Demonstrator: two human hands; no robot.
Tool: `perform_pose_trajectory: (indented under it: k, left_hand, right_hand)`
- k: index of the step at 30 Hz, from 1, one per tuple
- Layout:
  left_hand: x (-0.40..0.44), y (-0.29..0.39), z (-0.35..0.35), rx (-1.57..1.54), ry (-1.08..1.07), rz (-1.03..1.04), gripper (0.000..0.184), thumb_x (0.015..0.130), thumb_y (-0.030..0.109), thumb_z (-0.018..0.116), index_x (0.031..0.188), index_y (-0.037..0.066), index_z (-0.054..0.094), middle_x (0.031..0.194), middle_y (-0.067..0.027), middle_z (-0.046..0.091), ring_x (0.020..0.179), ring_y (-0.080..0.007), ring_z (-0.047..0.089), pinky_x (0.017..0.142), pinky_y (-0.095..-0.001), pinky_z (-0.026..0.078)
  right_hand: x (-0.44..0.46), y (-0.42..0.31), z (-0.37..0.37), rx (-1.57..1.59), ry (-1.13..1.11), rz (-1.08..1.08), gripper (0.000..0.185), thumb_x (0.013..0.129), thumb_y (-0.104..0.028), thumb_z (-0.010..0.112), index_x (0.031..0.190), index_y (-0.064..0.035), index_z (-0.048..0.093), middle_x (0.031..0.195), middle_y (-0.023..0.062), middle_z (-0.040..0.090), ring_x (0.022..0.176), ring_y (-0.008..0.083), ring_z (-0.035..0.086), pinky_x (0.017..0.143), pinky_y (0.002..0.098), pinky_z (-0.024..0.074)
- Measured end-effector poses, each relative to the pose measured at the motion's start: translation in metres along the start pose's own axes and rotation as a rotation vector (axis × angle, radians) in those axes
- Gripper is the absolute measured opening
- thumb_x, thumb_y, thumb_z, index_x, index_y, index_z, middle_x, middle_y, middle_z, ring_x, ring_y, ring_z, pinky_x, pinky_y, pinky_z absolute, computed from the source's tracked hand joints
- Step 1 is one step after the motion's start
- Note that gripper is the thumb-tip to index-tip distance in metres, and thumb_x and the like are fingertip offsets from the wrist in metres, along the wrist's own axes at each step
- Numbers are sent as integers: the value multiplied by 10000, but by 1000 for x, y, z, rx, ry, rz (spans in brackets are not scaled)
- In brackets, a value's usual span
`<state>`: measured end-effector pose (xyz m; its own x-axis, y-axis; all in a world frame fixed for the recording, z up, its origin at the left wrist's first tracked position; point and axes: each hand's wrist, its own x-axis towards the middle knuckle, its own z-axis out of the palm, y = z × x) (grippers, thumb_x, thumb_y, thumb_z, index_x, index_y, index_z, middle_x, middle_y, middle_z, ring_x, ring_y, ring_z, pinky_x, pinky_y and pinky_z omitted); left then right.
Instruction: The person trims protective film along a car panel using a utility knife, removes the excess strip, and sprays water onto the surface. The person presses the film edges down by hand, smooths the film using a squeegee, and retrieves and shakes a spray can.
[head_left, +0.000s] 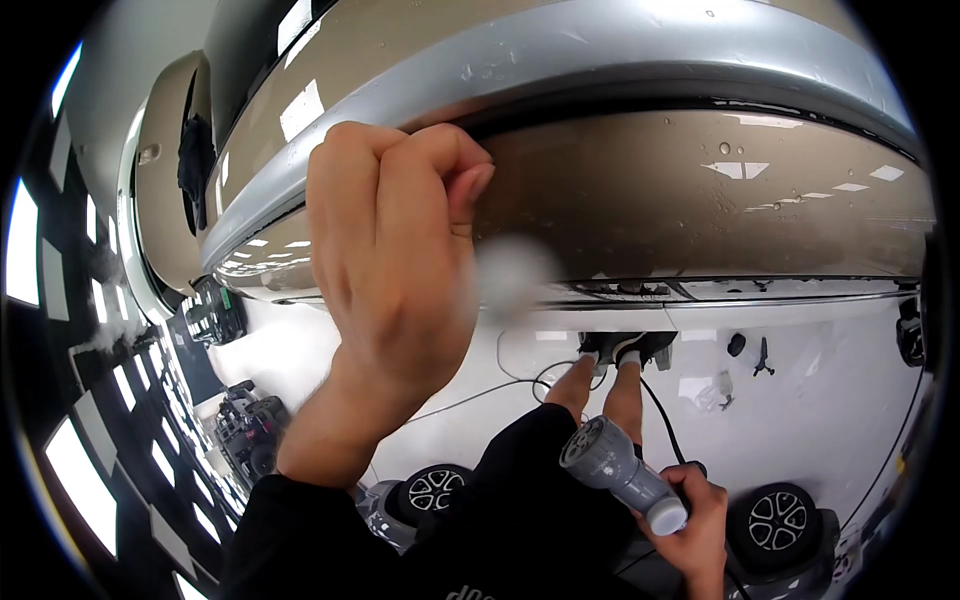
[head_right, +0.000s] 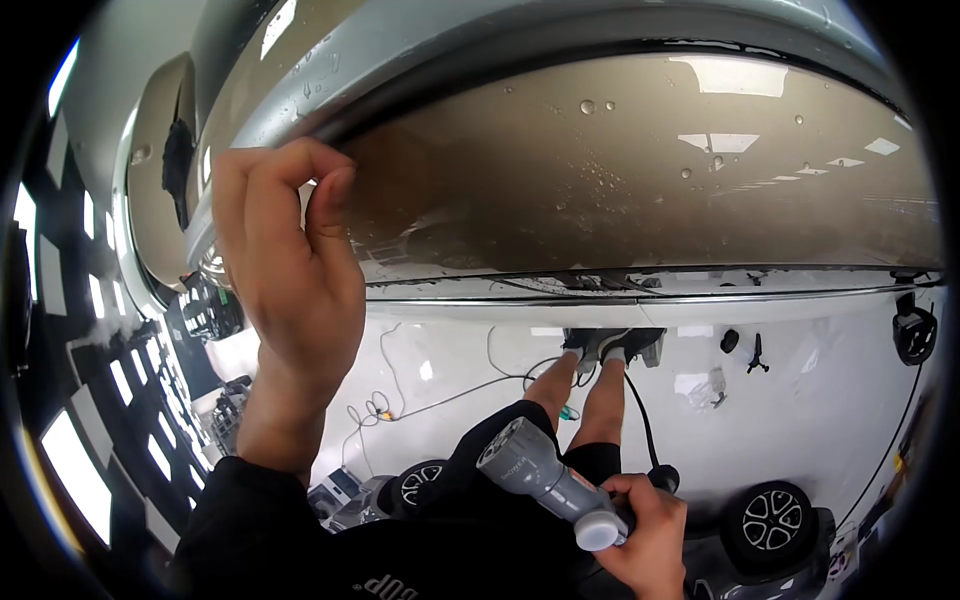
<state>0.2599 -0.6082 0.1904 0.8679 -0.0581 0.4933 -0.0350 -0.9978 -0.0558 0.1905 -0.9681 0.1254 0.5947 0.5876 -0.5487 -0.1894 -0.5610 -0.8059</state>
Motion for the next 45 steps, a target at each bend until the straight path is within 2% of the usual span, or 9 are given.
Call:
perform_pose_trajectory:
  k: [1, 4, 9, 15, 19, 26, 32, 38, 45]
  left_hand:
    - [1, -2, -2, -18, -18, 6, 167, 787, -27, 761, 903, 20, 651, 881, -98, 499, 774, -278, 516, 685, -383, 427]
    - [3, -4, -16, -36, -155, -31, 52, 942, -25, 657, 936, -6, 608, 912, -99, 544, 825, -242, 534, 730, -331, 432]
    - [0, -5, -11, -48, -81, 7, 70, 916, -34, 691, 967, -8, 649, 946, -93, 569, 844, -225, 558, 721, -313, 455]
    - [-8, -2, -6, -129, 2, -6, 220, 835, -25, 785, 1046, 4, 733, 1037, -99, 657, 855, -191, 643, 686, -281, 532]
    - [1, -7, -19, -65, -51, 11, 202, 812, -10, 807, 1002, 26, 746, 982, -66, 672, 829, -178, 645, 626, -282, 511]
    - [8, -15, -23, -54, -63, 80, 207, 748, -60, 797, 908, 12, 687, 937, -81, 644, 855, -235, 624, 648, -316, 474]
    - [1, -19, 1, -26, 98, 233, 265, 665, -90, 760, 891, -20, 640, 946, -112, 633, 865, -262, 601, 692, -347, 491]
    - [-2, -20, -3, -24, 59, 255, 283, 674, -89, 733, 928, -24, 627, 953, -132, 629, 813, -277, 594, 687, -361, 488]
    - [-7, -19, -5, -113, 17, 145, 338, 713, -102, 747, 1014, -14, 623, 906, -121, 625, 782, -280, 580, 680, -369, 470]
  right_hand:
    - [1, -1, 0, 0, -3, 3, 386, 664, -145, 882, 921, -16, 624, 717, 110, 695, 626, 218, 714, 615, 315, 545]
    - [0, -3, 0, 1, -9, 7, 383, 669, -143, 881, 921, -15, 623, 720, 112, 696, 630, 216, 715, 617, 315, 547]
    - [3, -4, 2, 3, -20, -6, 385, 672, -147, 880, 923, -12, 621, 732, 116, 699, 635, 210, 714, 620, 312, 548]
    - [6, 2, 5, -20, -43, -4, 396, 669, -154, 884, 930, -13, 621, 744, 122, 706, 660, 214, 731, 630, 313, 558]
    - [6, 0, 7, -57, -62, -20, 414, 663, -151, 885, 950, -14, 621, 745, 128, 708, 672, 221, 739, 638, 314, 564]
    - [-2, -4, 14, -49, -65, 22, 443, 644, -143, 902, 976, -21, 637, 798, 128, 724, 714, 240, 753, 667, 332, 578]
    - [1, -7, 15, -88, -100, 24, 424, 657, -157, 897, 977, -26, 651, 799, 132, 727, 733, 260, 761, 672, 340, 583]
    - [1, -14, 18, -134, -192, -7, 384, 651, -139, 859, 973, -44, 672, 791, 126, 723, 695, 268, 733, 654, 334, 562]
    - [-2, -19, 21, -138, -253, -37, 374, 650, -121, 829, 985, -51, 677, 793, 116, 719, 706, 289, 716, 668, 353, 552]
